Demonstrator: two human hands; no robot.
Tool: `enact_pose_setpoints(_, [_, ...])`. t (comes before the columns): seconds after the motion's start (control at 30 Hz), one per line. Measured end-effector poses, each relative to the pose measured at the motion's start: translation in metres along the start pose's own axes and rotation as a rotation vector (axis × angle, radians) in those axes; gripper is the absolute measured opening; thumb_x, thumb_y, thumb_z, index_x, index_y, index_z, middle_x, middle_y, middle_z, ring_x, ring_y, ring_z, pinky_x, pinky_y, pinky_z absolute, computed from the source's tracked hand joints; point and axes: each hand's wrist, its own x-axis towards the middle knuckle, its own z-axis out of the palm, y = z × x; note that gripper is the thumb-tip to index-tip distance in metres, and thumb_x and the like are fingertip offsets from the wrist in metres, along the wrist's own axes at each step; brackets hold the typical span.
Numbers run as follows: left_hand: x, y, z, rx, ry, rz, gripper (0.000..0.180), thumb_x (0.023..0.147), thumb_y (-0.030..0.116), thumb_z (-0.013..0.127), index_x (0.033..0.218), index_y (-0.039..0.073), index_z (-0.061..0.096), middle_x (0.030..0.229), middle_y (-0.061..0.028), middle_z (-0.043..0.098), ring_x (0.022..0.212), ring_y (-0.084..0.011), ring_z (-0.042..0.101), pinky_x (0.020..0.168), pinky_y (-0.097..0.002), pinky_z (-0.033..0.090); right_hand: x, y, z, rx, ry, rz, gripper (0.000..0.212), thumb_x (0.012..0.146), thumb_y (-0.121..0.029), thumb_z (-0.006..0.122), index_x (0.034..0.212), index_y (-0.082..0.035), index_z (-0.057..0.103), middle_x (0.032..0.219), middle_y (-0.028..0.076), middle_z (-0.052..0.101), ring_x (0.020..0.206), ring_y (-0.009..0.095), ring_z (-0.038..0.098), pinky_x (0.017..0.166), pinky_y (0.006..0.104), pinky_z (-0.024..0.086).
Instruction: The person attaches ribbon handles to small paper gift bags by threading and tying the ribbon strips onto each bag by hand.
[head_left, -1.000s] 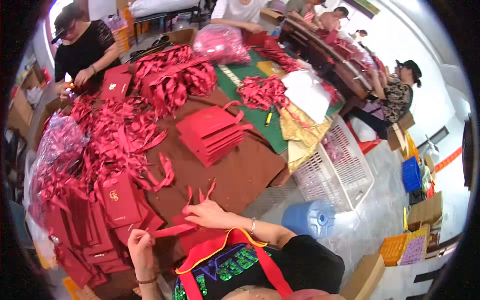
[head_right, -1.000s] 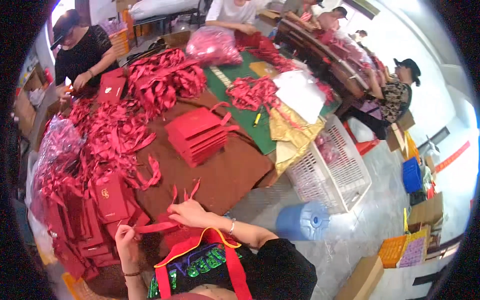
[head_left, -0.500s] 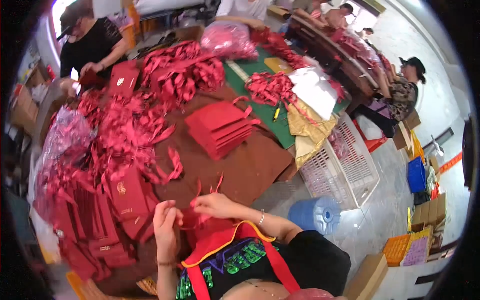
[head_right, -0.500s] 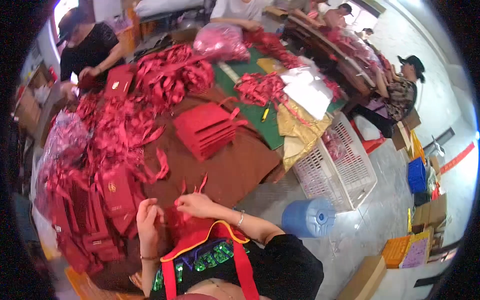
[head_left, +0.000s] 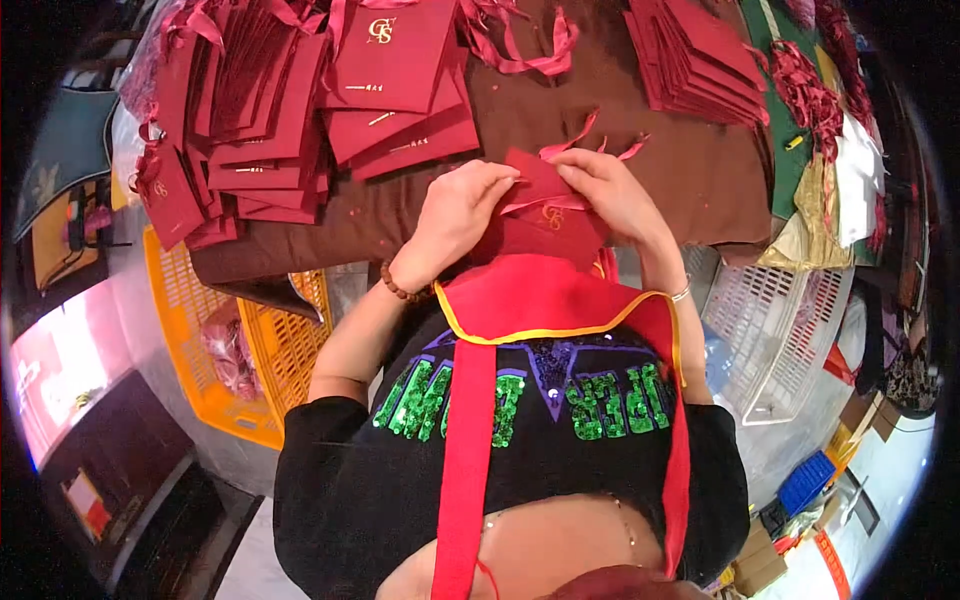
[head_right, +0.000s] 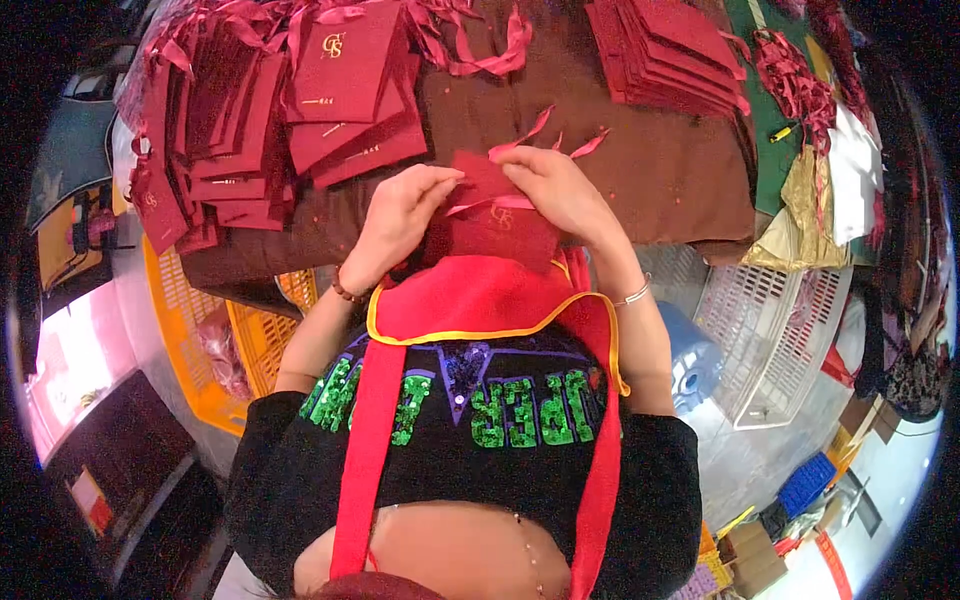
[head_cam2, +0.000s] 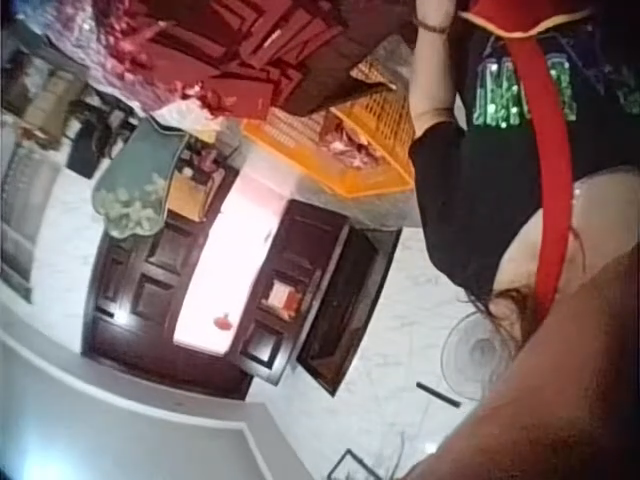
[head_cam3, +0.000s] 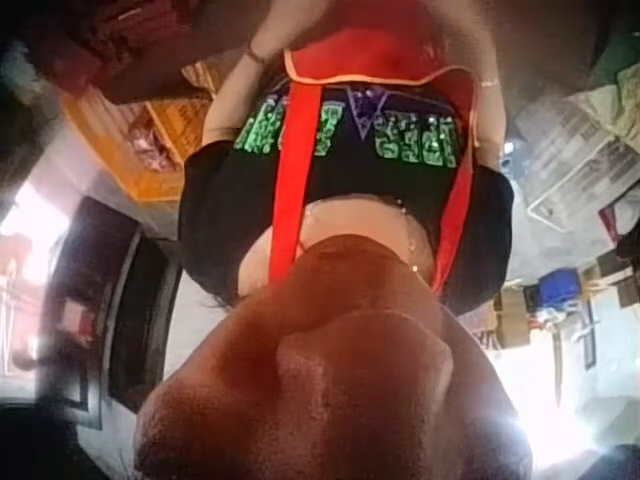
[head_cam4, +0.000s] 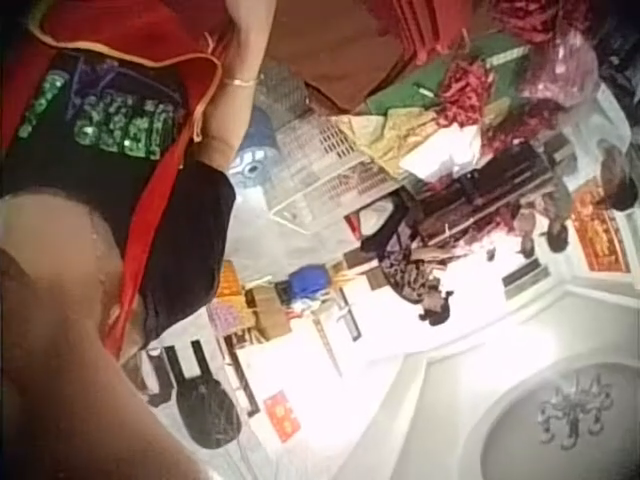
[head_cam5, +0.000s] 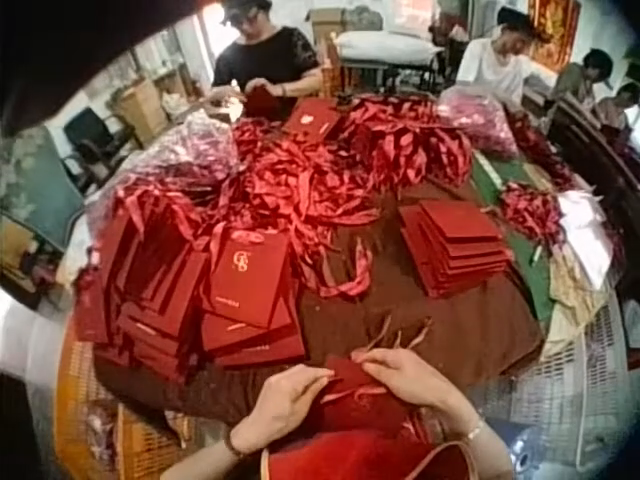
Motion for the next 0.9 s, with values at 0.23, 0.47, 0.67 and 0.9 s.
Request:
enact_pose_setpoints(0.23, [-0.011,-0.001,0.01,0.057,0.125,0.074,0.01,0.081,0.011,0.06,0.087,0.004,0.062,0.078,-0.0129,0.059,0.072,-0.0301,0.06,0.063,-0.0352,0.047,-0.006,-0.004,0.009,0.093,0.007,0.032,0.029,0.09,-0.014,0.049,0.112,0.005,0.056,0.099,0.002,0.059,0.089,0.007,0.052,0.079,0.0211,0.042])
enact_pose_setpoints(0.47, [-0.004,0.007,0.009,0.224,0.18,0.129,0.007,0.077,0.012,0.063,0.083,0.007,0.063,0.073,-0.0093,0.056,0.068,-0.0285,0.058,0.059,-0.0366,0.045,-0.006,-0.018,0.011,0.07,-0.001,0.078,0.029,0.089,-0.015,0.051,0.11,0.004,0.057,0.093,0.0,0.06,0.083,0.005,0.052,0.074,0.0197,0.042])
enact_pose_setpoints(0.67, [0.001,0.01,0.011,0.309,0.146,0.155,0.005,0.077,0.012,0.062,0.077,0.008,0.059,0.073,-0.0086,0.055,0.069,-0.029,0.057,0.059,-0.0386,0.043,-0.006,-0.02,0.012,0.091,-0.001,0.101,0.028,0.089,-0.014,0.05,0.109,0.004,0.058,0.093,-0.001,0.059,0.083,0.004,0.051,0.073,0.0193,0.042])
enact_pose_setpoints(0.9, [0.005,0.009,0.012,0.274,0.107,0.11,0.008,0.075,0.014,0.06,0.074,0.008,0.056,0.071,-0.0085,0.054,0.068,-0.027,0.057,0.06,-0.0379,0.042,-0.006,-0.01,0.015,0.082,-0.01,0.041,0.033,0.087,-0.017,0.051,0.111,0.005,0.055,0.104,0.012,0.063,0.096,0.016,0.056,0.085,0.0277,0.043])
